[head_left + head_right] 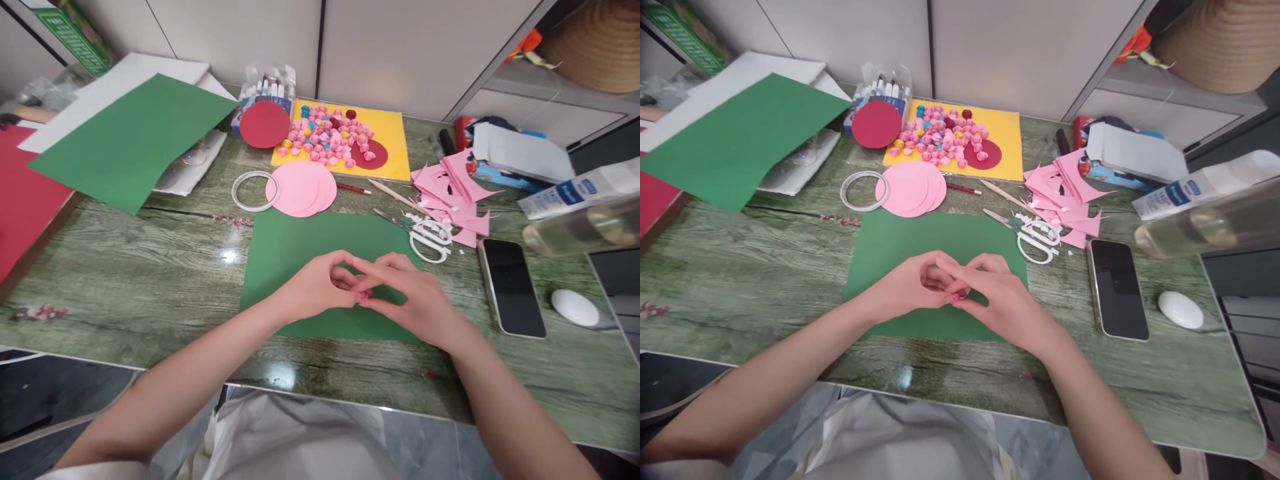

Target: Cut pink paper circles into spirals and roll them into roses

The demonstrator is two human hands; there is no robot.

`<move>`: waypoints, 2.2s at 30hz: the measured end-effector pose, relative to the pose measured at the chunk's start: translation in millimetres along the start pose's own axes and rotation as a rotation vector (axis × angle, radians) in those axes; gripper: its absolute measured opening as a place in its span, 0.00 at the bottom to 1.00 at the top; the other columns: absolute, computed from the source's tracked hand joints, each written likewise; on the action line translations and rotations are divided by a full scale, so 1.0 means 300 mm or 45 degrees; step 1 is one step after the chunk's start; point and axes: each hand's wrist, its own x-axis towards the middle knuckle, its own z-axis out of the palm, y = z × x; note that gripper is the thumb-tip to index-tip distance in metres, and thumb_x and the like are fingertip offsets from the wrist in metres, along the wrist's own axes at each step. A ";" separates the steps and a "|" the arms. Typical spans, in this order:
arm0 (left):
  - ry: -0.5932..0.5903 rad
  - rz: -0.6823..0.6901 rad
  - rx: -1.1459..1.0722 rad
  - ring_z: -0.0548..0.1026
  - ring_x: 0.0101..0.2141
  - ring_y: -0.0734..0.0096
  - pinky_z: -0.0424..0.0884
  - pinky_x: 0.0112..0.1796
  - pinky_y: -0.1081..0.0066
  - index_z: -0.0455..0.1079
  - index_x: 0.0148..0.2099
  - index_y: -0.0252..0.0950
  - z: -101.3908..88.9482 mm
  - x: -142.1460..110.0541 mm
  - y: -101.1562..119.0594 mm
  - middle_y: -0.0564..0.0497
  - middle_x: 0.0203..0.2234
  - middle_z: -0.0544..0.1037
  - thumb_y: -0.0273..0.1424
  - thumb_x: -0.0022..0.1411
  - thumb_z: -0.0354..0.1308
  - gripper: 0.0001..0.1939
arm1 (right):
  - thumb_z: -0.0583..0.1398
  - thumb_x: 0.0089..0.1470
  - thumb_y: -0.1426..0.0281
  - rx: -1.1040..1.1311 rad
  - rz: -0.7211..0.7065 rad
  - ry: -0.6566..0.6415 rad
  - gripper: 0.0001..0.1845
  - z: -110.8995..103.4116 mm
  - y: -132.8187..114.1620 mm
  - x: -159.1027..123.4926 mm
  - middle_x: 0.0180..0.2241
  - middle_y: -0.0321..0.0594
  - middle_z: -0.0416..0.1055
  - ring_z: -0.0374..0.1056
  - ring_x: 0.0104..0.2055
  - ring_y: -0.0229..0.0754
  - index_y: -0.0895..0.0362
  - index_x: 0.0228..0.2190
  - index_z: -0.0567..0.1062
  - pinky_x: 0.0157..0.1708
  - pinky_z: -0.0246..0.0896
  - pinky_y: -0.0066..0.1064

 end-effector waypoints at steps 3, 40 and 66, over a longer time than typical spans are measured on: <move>0.097 0.005 -0.024 0.75 0.33 0.71 0.68 0.38 0.68 0.65 0.40 0.34 0.012 0.003 -0.007 0.50 0.30 0.77 0.24 0.49 0.62 0.15 | 0.60 0.53 0.73 -0.063 0.013 0.069 0.35 0.008 0.007 0.002 0.35 0.31 0.77 0.64 0.39 0.42 0.41 0.58 0.55 0.44 0.60 0.39; 0.207 0.037 -0.173 0.76 0.35 0.71 0.70 0.40 0.68 0.66 0.41 0.33 0.033 0.005 -0.023 0.49 0.31 0.78 0.22 0.48 0.62 0.16 | 0.60 0.54 0.74 -0.225 -0.075 0.236 0.33 0.027 0.009 0.002 0.32 0.33 0.75 0.62 0.36 0.42 0.46 0.58 0.55 0.39 0.60 0.35; 0.045 0.000 0.007 0.75 0.34 0.71 0.68 0.39 0.68 0.66 0.39 0.34 0.004 0.001 0.001 0.50 0.31 0.77 0.24 0.49 0.62 0.13 | 0.59 0.55 0.72 -0.104 0.003 0.054 0.34 0.008 0.006 -0.005 0.35 0.32 0.76 0.63 0.39 0.42 0.41 0.58 0.54 0.43 0.60 0.37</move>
